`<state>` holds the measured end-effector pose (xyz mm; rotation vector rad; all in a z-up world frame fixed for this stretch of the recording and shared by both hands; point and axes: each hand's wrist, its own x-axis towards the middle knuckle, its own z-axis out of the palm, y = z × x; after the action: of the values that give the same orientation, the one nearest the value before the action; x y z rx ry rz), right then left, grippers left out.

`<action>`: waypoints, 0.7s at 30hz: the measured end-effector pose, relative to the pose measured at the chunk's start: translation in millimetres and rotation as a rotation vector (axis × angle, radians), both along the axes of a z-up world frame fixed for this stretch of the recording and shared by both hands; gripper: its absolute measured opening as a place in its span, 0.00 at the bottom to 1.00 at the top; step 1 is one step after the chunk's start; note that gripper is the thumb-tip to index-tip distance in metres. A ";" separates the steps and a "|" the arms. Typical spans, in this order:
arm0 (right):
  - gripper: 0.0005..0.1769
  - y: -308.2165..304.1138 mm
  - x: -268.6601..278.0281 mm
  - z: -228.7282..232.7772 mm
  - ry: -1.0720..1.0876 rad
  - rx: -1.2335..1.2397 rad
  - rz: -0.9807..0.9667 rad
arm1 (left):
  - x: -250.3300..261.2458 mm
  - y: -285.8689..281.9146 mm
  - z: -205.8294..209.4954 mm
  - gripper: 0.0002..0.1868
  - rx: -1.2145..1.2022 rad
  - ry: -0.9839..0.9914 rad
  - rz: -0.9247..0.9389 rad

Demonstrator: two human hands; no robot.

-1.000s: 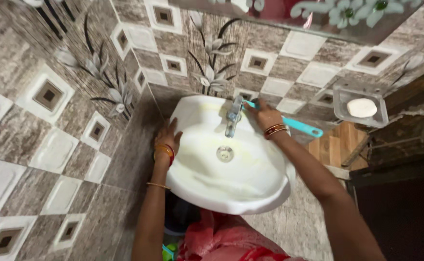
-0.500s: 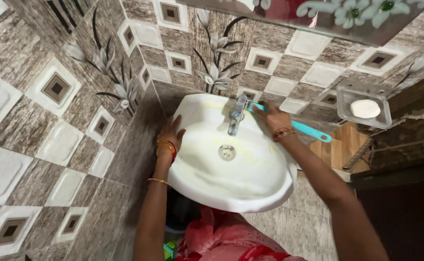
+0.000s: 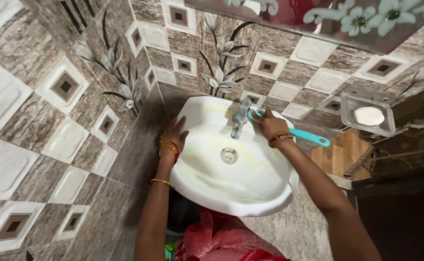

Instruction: The person scrubs a white bathroom sink using a blue scrubbing brush. They repeatedly scrub the basin, the faucet, and the drain area, occasionally rinsing the brush under running water.

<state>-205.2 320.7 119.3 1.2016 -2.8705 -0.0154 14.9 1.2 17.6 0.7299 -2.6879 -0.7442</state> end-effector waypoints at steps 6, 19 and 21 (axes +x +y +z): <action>0.23 62.5 -0.4 23.6 -0.101 0.202 -0.085 | -6.4 2.9 11.4 0.35 0.006 -0.156 0.025; 0.21 59.6 15.4 31.5 -0.162 0.173 -0.104 | -3.8 -0.4 -6.2 0.34 -0.062 -0.087 0.002; 0.23 59.5 15.3 26.6 -0.172 0.209 -0.121 | -6.8 2.0 -3.7 0.34 -0.082 -0.120 0.017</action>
<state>-189.9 380.2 145.9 1.1059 -3.1552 -0.2313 8.1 3.2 13.9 0.8002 -2.7961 -0.5999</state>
